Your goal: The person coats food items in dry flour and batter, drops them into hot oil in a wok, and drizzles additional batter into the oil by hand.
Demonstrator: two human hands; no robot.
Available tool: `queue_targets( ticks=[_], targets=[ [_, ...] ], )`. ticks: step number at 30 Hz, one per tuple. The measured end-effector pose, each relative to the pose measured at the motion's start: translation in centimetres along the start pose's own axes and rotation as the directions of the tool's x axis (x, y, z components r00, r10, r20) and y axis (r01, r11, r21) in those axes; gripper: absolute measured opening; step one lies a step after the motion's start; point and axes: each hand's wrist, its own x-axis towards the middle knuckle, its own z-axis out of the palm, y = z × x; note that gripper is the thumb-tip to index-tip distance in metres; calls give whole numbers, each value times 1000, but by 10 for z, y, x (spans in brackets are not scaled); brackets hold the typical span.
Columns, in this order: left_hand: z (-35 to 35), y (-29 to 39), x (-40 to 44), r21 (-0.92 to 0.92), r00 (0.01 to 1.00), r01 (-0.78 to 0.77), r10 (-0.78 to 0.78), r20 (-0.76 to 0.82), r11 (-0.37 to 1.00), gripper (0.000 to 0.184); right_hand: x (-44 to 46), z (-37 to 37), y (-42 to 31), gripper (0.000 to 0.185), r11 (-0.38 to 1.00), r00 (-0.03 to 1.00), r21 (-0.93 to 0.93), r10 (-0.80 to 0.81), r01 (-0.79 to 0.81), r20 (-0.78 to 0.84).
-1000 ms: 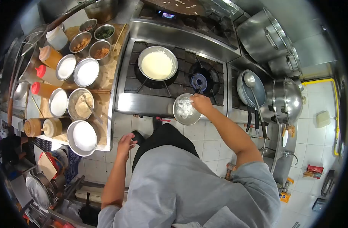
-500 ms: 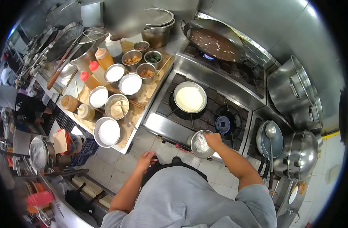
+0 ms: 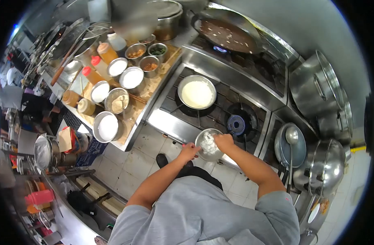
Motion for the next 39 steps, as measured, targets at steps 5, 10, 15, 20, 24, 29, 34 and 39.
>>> queue_targets(
  ticks=[5,10,15,20,24,29,34,39],
  targets=[
    [18,-13,28,38,985,-89,93,-148,995,24,-5,6,0,18,998,991,32,53,-49,-124],
    [21,18,17,-49,976,-177,168,-140,983,16,-15,-37,-5,20,995,932,67,92,-73,-351],
    [4,66,16,-10,975,-219,219,-39,976,14,-7,-60,0,22,920,877,361,295,-153,-380],
    [-30,65,20,-25,977,-210,208,-43,977,15,12,-63,-22,22,777,837,613,424,-141,-345],
    [-42,66,28,-44,987,-161,159,-28,986,15,41,-38,-26,29,744,854,643,445,-184,-271],
    [-49,61,34,-161,985,-172,167,-45,972,15,52,-39,-51,33,796,801,566,476,-215,-364],
    [-84,47,20,-148,986,-158,148,-71,976,18,62,-57,-61,35,825,922,548,310,-140,-231],
    [-125,35,7,-169,991,-74,53,-123,983,19,80,-61,-74,28,726,954,686,176,41,-244]
  ],
)
